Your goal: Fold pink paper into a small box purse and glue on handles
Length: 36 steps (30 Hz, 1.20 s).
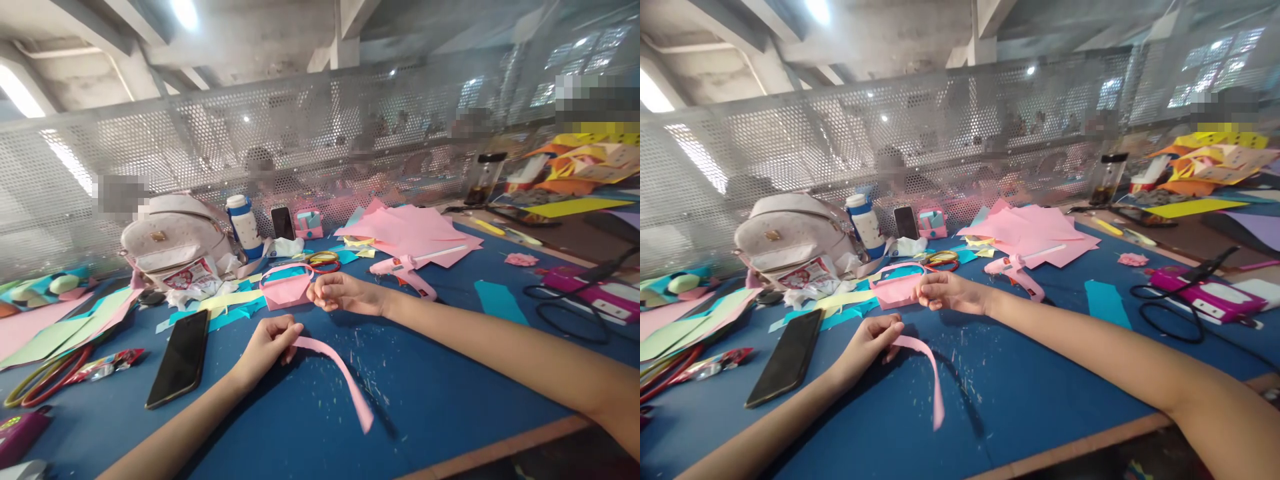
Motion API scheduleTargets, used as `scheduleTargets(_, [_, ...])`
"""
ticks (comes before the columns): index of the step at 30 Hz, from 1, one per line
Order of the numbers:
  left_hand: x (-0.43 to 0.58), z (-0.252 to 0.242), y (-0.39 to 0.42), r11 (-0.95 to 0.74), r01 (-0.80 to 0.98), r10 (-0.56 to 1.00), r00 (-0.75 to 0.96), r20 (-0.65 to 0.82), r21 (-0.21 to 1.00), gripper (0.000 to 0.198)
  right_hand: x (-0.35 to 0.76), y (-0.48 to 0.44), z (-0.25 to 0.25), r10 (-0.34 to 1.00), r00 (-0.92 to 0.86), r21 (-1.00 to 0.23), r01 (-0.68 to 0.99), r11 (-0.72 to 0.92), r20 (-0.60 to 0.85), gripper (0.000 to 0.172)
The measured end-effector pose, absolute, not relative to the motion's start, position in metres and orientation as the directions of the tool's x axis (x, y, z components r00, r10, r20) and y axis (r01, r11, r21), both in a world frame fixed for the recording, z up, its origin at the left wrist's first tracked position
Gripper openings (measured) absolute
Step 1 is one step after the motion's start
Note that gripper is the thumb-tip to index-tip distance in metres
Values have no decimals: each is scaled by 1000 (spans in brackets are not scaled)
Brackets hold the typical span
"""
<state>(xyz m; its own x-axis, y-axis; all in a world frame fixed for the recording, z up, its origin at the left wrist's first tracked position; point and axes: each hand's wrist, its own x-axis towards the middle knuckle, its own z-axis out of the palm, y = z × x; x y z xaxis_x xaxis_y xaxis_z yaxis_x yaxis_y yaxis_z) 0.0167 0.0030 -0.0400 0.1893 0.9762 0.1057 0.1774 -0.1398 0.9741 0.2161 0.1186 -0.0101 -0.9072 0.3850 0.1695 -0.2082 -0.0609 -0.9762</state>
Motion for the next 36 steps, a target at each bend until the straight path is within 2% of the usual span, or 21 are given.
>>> scheduleTargets(2, [16,-38,3,-182,156,977,140,160,971,48,216,118,-12,358,-922,-986,-167,-27,146,26])
scheduleTargets(5, [15,-39,4,-243,83,969,73,237,966,45,212,115,-21,306,-942,-983,-89,162,136,21])
scheduleTargets(8, [14,-45,4,-228,-31,971,61,230,973,49,208,107,-28,252,-957,-956,-70,285,145,22])
scheduleTargets(13, [17,-53,2,-92,-214,984,131,122,972,49,205,85,-24,126,-980,-986,-141,88,151,31])
scheduleTargets(16, [19,-50,1,-70,-263,983,146,112,962,50,206,78,-17,81,-984,-987,-153,52,157,34])
scheduleTargets(20, [19,-42,3,-34,-371,978,177,106,928,53,207,85,-16,193,-964,-981,-162,111,181,29])
scheduleTargets(24, [16,-40,6,25,-486,966,237,104,874,57,208,99,-21,330,-918,-975,-197,107,221,34])
scheduleTargets(27, [15,-43,8,-20,-435,975,192,114,900,52,208,107,-22,422,-875,-969,-242,42,237,32])
scheduleTargets(32, [15,-48,8,-129,-350,983,79,166,928,18,209,112,-20,478,-846,-969,-245,44,236,36])
scheduleTargets(36, [14,-47,9,-195,-201,980,-8,197,960,22,211,112,-19,477,-847,-972,-202,119,235,44])
